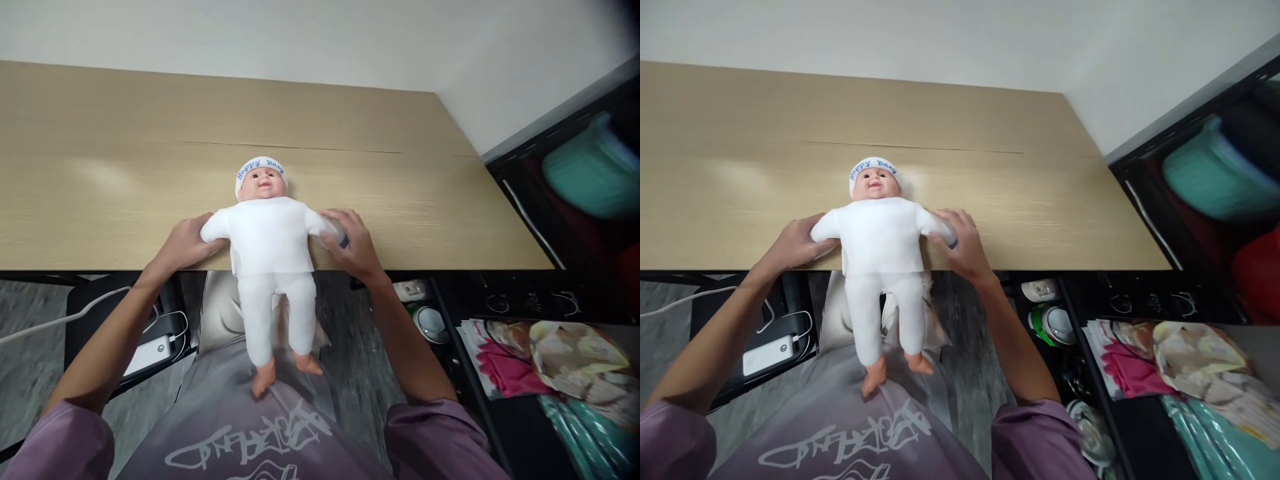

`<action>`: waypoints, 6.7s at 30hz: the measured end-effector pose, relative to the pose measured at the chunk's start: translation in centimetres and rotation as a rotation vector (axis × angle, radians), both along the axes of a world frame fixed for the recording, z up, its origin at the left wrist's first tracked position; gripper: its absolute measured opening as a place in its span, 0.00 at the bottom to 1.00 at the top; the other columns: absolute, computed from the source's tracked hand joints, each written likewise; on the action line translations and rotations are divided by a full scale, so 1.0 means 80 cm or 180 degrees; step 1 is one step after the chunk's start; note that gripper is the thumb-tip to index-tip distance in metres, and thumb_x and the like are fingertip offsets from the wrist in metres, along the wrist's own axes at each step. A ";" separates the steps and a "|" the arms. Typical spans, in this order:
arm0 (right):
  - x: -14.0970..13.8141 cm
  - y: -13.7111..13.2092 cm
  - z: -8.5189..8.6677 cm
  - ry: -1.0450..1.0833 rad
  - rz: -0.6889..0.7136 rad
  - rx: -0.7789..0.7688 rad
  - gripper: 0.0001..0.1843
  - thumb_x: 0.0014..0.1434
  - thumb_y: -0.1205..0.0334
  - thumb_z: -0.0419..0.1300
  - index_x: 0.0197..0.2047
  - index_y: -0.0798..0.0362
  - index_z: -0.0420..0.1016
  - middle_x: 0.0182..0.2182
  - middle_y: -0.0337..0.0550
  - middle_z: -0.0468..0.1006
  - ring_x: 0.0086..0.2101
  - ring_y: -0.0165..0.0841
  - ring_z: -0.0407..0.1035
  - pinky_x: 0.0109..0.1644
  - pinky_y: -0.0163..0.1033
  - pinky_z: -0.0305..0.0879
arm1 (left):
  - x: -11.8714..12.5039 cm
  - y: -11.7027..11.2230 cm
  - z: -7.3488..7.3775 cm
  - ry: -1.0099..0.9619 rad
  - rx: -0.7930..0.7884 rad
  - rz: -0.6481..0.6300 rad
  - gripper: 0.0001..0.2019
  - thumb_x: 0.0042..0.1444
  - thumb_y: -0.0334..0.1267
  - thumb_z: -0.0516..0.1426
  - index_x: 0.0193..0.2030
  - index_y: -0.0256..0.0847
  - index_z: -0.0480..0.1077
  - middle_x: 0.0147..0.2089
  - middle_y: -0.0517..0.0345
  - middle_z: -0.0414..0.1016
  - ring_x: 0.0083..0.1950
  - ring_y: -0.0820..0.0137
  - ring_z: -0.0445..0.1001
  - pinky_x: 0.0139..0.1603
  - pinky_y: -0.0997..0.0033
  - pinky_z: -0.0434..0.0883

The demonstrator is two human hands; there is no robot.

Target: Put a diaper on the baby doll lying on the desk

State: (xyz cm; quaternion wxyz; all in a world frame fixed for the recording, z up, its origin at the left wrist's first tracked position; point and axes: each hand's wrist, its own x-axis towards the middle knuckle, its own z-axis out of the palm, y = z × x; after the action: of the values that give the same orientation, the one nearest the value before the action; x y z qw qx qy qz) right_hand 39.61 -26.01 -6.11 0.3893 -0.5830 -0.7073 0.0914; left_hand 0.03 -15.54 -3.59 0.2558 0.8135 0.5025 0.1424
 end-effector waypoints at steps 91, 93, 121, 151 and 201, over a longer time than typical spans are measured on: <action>0.120 0.418 -0.082 -0.1201 -0.0417 0.0123 0.43 0.77 0.28 0.52 0.80 0.48 0.68 0.68 0.62 0.79 0.64 0.62 0.72 0.70 0.71 0.71 | 0.027 0.390 -0.063 0.0504 0.1650 0.0830 0.53 0.63 0.88 0.49 0.73 0.45 0.73 0.72 0.33 0.77 0.76 0.31 0.70 0.77 0.32 0.65; 0.134 0.415 -0.082 -0.1276 -0.0416 0.0080 0.41 0.78 0.29 0.52 0.80 0.46 0.69 0.66 0.60 0.80 0.63 0.61 0.74 0.69 0.70 0.72 | 0.016 0.389 -0.063 0.0546 0.1606 0.0818 0.51 0.64 0.87 0.50 0.73 0.46 0.74 0.72 0.35 0.78 0.75 0.32 0.70 0.76 0.32 0.67; 0.073 0.246 -0.102 -0.0810 -0.1031 -0.0174 0.44 0.73 0.51 0.56 0.85 0.61 0.58 0.78 0.68 0.69 0.76 0.57 0.63 0.83 0.68 0.60 | -0.004 0.284 -0.072 -0.0011 0.1499 0.1464 0.34 0.74 0.61 0.52 0.77 0.46 0.72 0.80 0.37 0.72 0.81 0.36 0.64 0.82 0.29 0.62; 0.067 0.290 -0.072 -0.1096 -0.1060 -0.1039 0.44 0.82 0.41 0.39 0.90 0.58 0.51 0.89 0.56 0.48 0.85 0.51 0.49 0.89 0.66 0.47 | -0.003 0.293 -0.071 0.0013 0.1024 0.1266 0.49 0.67 0.74 0.48 0.88 0.53 0.59 0.90 0.47 0.57 0.89 0.36 0.52 0.85 0.21 0.52; 0.027 0.334 -0.078 -0.0879 -0.1685 -0.1213 0.41 0.82 0.50 0.42 0.90 0.60 0.47 0.88 0.65 0.47 0.85 0.52 0.44 0.87 0.73 0.39 | 0.004 0.292 -0.063 -0.0011 0.0873 0.1323 0.44 0.71 0.58 0.55 0.88 0.42 0.56 0.85 0.30 0.62 0.85 0.29 0.55 0.81 0.21 0.49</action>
State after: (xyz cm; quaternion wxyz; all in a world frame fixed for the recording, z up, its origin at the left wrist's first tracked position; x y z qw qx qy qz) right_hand 41.75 0.68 -12.32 0.1843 -0.8152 -0.5478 0.0379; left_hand 0.38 7.81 -8.59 0.1091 0.7196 0.6345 0.2602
